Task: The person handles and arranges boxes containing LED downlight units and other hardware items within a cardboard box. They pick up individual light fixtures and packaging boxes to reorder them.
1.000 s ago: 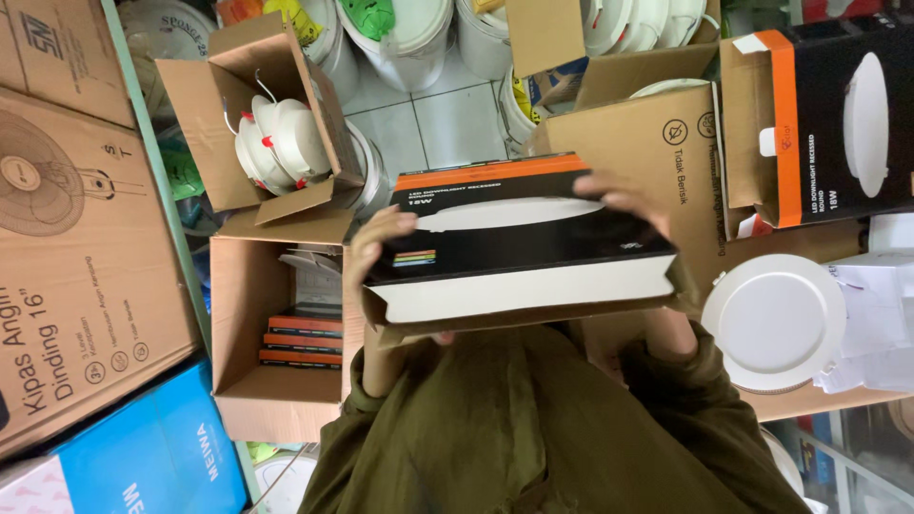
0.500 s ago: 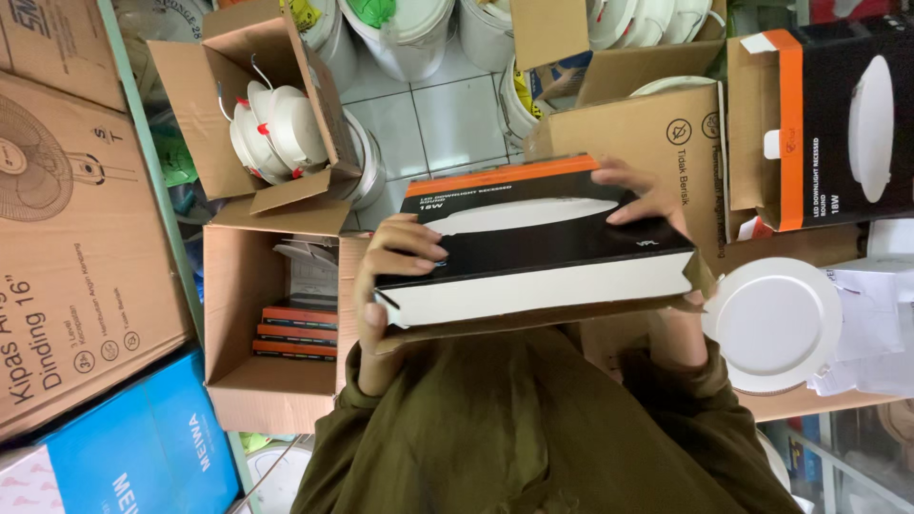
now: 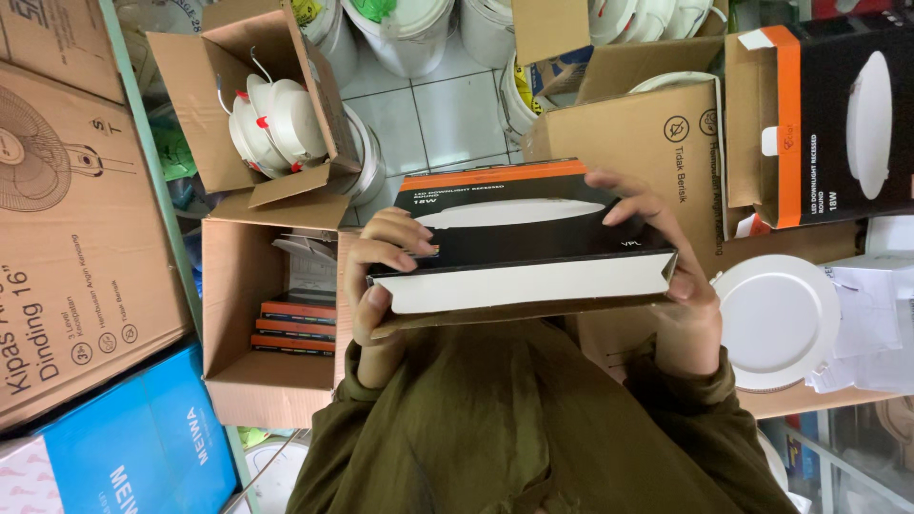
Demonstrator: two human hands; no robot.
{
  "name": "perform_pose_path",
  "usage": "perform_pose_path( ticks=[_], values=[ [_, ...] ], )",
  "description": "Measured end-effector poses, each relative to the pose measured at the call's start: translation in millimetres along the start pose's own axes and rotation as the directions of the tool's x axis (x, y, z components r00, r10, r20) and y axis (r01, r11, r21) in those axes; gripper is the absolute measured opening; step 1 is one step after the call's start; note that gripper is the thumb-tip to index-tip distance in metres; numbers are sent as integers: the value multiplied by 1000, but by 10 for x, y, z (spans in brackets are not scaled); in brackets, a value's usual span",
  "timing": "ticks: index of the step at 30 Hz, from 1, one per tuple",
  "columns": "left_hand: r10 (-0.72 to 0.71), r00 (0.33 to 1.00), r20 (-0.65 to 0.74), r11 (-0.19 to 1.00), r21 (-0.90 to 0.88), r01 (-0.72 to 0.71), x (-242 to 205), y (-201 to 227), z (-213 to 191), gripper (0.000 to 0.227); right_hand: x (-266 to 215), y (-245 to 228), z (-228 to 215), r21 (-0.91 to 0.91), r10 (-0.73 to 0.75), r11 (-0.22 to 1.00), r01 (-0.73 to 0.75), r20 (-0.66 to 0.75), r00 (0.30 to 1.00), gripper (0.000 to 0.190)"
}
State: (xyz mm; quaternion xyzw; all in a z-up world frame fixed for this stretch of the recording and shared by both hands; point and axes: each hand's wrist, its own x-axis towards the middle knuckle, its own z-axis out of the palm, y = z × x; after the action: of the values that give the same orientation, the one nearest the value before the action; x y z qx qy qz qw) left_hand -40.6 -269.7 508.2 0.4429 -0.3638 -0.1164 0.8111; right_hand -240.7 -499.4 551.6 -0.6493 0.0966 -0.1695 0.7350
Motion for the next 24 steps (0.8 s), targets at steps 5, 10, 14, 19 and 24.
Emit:
perform_pose_path(
  ticks=[5,10,14,19,24],
  values=[
    [250,927,-280,899,-289,-329,-93,-276,2,18,-20,-90,201,-88,1,996,-13,-142,990,86],
    [346,935,78,938,15,-348,-64,-148,-111,32,98,64,-13,-121,-119,986,118,-2,993,87],
    [224,960,168,953,167,-251,-27,34,-23,51,7,112,-55,-118,-120,987,107,-103,987,82],
    [249,933,261,942,161,-296,58,49,19,55,54,141,-64,41,-259,964,262,-69,963,78],
    [253,939,234,927,221,-304,54,54,53,49,-124,189,-40,55,-194,977,204,-143,970,29]
  ],
)
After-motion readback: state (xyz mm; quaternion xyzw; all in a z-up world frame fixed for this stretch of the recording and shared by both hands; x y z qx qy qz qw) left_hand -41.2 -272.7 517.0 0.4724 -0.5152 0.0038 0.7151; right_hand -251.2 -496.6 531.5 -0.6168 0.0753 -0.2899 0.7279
